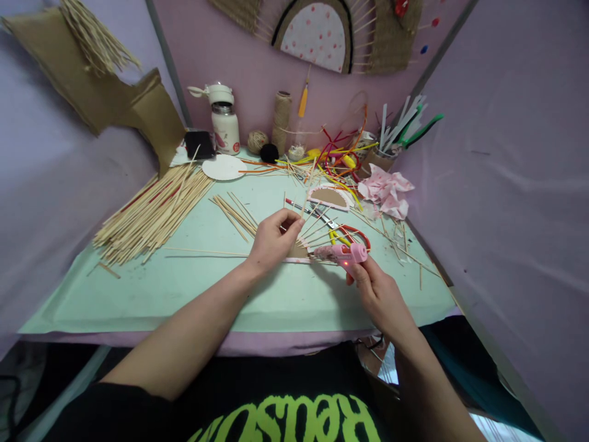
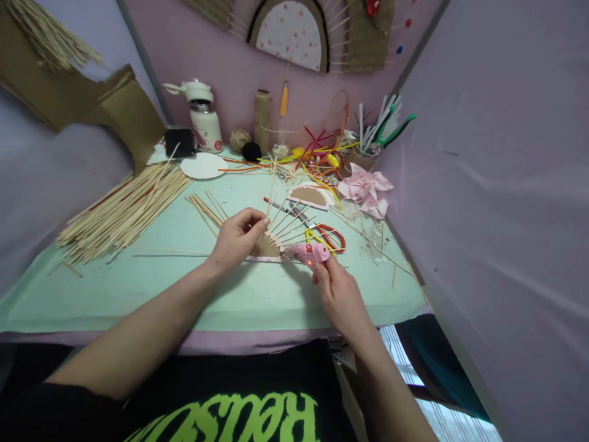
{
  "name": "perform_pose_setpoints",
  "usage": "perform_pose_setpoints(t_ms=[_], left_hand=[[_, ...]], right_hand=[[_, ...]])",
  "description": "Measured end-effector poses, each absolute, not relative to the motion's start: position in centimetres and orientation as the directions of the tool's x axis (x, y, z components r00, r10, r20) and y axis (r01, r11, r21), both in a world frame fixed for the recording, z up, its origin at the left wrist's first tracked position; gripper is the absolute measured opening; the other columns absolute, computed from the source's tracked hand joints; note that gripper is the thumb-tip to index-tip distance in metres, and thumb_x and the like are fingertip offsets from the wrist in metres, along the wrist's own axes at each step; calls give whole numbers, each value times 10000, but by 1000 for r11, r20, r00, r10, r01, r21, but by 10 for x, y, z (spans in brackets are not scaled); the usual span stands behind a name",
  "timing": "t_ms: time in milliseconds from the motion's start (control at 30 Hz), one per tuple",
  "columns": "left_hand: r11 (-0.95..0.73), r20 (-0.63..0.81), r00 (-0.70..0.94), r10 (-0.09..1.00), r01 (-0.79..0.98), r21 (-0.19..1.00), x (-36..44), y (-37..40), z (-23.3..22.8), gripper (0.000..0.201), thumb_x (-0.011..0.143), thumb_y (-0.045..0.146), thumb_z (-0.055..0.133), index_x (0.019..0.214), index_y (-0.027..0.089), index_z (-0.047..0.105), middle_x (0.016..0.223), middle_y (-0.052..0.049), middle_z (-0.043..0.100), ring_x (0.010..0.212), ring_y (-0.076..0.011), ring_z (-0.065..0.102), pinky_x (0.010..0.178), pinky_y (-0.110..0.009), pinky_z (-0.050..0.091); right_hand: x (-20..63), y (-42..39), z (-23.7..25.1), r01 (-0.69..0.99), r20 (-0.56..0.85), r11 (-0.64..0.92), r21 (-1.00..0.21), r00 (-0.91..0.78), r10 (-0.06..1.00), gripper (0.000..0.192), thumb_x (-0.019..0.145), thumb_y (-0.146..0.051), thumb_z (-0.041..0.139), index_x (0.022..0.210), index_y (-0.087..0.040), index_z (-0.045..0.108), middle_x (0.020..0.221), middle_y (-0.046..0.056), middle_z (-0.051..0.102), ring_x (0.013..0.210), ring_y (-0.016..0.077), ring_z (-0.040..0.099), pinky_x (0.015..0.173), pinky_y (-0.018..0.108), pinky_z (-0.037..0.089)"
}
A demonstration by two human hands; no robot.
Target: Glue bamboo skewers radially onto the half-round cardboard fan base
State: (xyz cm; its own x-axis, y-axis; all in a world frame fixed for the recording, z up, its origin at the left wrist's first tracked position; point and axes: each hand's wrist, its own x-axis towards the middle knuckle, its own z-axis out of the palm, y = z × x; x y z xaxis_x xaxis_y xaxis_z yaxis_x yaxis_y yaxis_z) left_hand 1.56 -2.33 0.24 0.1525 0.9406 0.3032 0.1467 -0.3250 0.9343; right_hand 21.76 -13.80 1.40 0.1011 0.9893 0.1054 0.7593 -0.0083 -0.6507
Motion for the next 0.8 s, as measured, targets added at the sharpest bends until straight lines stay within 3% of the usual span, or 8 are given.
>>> perform_pose_setpoints(t_ms=[800], left_hand=[[-312,290,154,945,148,939,16,-24,5,175,836,355,605,766,195,610,719,21,619,659,-117,524,657,-259,429]], right_hand=[[222,-135,21,808,105,0,-589,77,992,407,996,-536,329,801,-238,527,724,39,648,681,204,580,637,301,389]])
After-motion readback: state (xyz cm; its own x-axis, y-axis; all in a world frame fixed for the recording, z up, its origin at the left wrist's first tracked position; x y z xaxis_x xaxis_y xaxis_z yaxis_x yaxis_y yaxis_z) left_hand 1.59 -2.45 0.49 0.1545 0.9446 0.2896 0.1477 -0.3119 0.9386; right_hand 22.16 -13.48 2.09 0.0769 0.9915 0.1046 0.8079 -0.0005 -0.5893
